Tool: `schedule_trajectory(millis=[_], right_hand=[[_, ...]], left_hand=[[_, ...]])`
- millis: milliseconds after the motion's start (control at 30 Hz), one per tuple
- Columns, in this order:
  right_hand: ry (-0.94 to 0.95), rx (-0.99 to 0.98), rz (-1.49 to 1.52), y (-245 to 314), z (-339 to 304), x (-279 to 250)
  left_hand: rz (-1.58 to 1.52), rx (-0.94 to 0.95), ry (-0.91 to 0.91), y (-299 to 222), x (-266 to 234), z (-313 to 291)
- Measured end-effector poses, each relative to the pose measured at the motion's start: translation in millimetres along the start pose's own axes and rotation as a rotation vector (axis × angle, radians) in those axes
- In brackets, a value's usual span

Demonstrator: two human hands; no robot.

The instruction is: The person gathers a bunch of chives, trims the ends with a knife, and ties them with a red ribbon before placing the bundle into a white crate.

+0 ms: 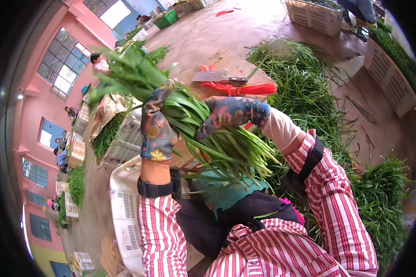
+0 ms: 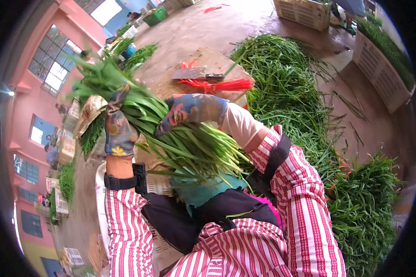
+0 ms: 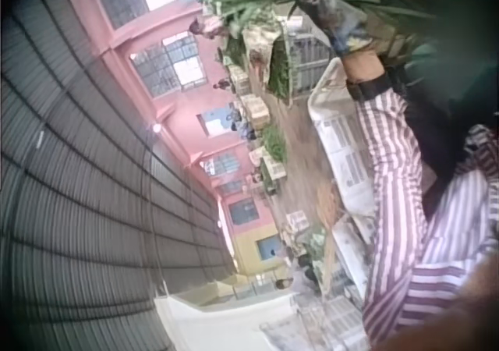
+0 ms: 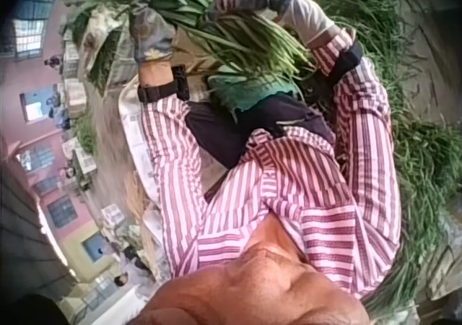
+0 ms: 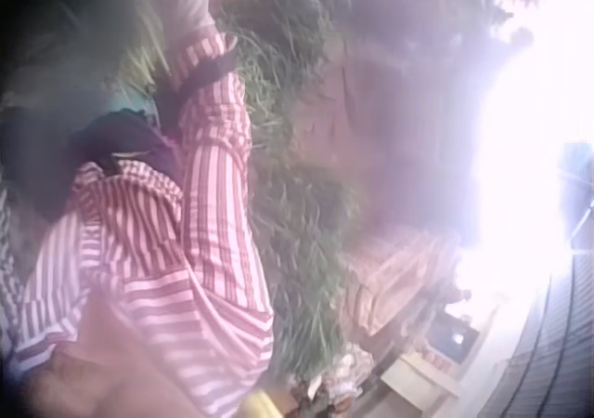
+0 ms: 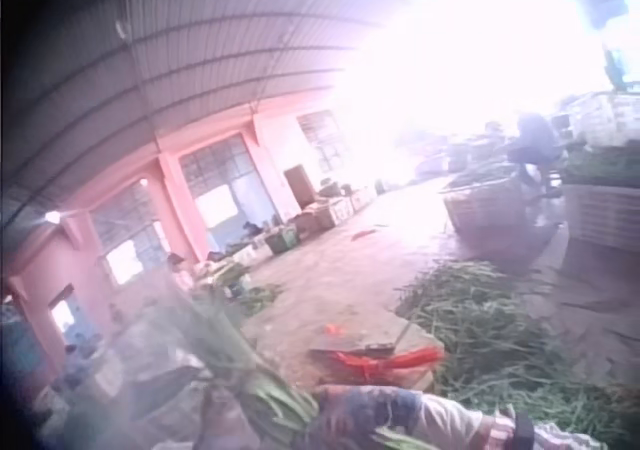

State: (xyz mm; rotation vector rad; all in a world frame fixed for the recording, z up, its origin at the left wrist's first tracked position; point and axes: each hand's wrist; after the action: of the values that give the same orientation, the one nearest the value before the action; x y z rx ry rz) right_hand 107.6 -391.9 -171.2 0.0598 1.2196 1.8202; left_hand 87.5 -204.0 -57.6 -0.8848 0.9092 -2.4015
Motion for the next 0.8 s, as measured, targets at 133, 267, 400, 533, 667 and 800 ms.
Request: schedule_trajectory(millis=[133,267,400,533,667,800], right_hand=[[0.069,0.056,0.006,30,2,-1],[0.139,0.216,0.231,58,-13,-10],[0.049,-0.032,-0.151,62,-13,-11],[-0.295,0.378,-0.016,78,-23,-1],[-0.712,0.302,-0.212,121,-88,9],[-0.564,0.402,-0.856,156,-105,66]], left_hand=[[0.161,-0.057,0.087,-6,-29,3],[0.033,-0.2,-0.044,14,27,12],[-0.069,-0.145,-0.084,12,38,13],[0.011,0.014,-0.299,4,19,7],[-0.043,0.081,-0.356,-12,-22,-6],[0.08,0.184,-0.578,-54,-54,-19]])
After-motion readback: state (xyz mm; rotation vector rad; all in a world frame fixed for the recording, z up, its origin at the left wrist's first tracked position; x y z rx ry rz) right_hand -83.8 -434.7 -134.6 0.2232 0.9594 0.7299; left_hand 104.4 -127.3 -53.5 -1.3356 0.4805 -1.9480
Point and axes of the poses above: each hand's wrist, its own z-axis towards the middle knuckle, its own x-axis out of the palm, y = z × x, and after that the axes turned 14 degrees about x, right-handed
